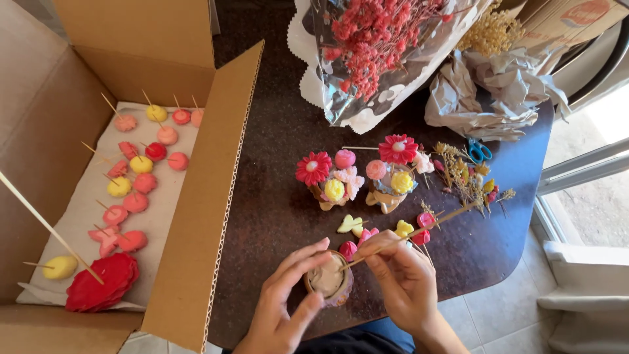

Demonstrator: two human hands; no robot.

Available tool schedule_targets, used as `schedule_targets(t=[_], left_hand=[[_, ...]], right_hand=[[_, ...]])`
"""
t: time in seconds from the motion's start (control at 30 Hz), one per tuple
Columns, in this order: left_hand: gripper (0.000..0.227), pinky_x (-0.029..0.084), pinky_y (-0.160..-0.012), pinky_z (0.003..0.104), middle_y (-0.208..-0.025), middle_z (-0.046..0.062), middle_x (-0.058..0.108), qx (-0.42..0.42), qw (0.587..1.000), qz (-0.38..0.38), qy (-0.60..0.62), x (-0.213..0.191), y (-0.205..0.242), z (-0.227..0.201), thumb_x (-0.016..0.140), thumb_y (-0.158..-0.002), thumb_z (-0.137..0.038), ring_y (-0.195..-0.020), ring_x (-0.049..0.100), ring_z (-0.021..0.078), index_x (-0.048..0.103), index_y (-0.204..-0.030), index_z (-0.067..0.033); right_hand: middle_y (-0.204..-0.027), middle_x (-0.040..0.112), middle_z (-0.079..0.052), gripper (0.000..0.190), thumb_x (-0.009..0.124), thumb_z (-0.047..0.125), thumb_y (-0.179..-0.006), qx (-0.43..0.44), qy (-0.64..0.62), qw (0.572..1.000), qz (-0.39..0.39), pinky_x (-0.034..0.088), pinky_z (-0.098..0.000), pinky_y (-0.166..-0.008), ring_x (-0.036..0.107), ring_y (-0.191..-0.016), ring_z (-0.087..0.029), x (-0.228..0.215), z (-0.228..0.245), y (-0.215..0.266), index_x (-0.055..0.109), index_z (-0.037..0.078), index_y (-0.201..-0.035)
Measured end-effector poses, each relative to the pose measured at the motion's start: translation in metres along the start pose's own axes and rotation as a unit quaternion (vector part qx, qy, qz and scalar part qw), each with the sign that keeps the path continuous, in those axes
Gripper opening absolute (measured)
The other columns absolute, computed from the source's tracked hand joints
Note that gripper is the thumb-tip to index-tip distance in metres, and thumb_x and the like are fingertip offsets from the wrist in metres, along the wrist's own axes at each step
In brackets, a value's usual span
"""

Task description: Decorating small jars with artificial flowers and decorative picks

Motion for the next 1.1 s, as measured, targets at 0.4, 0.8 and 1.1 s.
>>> schedule_targets(t=[0.4, 0.8, 1.1], left_hand=[[0.046, 0.053, -0.103, 0.030, -0.131, 0.011, 0.076, -0.097, 0.976, 0.083, -0.176, -0.003, -0.025, 0.001, 0.083, -0.073, -0.016, -0.117, 0.076, 0.0190, 0.077, -0.117, -0.0116], [0.044, 0.057, -0.100, 0.026, -0.126, 0.008, 0.078, -0.139, 0.967, 0.083, -0.199, -0.001, -0.025, 0.022, 0.085, -0.065, -0.011, -0.112, 0.079, 0.0154, 0.082, -0.109, -0.0121], [0.043, 0.058, -0.097, 0.026, -0.122, 0.009, 0.079, -0.122, 0.971, 0.069, -0.196, -0.002, -0.026, 0.022, 0.085, -0.064, -0.011, -0.108, 0.080, 0.0159, 0.082, -0.106, -0.0107]], right_hand=[[-0.094, 0.074, -0.018, 0.003, 0.058, 0.005, -0.101, 0.004, -0.113, 0.993, -0.025, 0.059, -0.0378, -0.085, 0.071, -0.089, -0.028, -0.009, -0.016, 0.015, 0.059, 0.002, -0.101], [-0.087, 0.077, -0.010, 0.005, 0.067, 0.006, -0.093, -0.017, 0.004, 1.000, -0.003, 0.061, -0.0306, -0.075, 0.072, -0.078, -0.023, -0.008, 0.000, 0.002, 0.067, 0.001, -0.092], [-0.082, 0.075, -0.008, 0.007, 0.068, 0.005, -0.091, -0.087, 0.095, 0.991, 0.034, 0.059, -0.0344, -0.075, 0.072, -0.071, -0.023, 0.010, 0.021, -0.002, 0.067, 0.003, -0.084]])
Point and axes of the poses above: each hand's wrist, its own y-axis away from the middle knuckle, its own x-axis out of the palm, z = x × y, the point moved 9 cm from there along -y, towards the middle knuckle
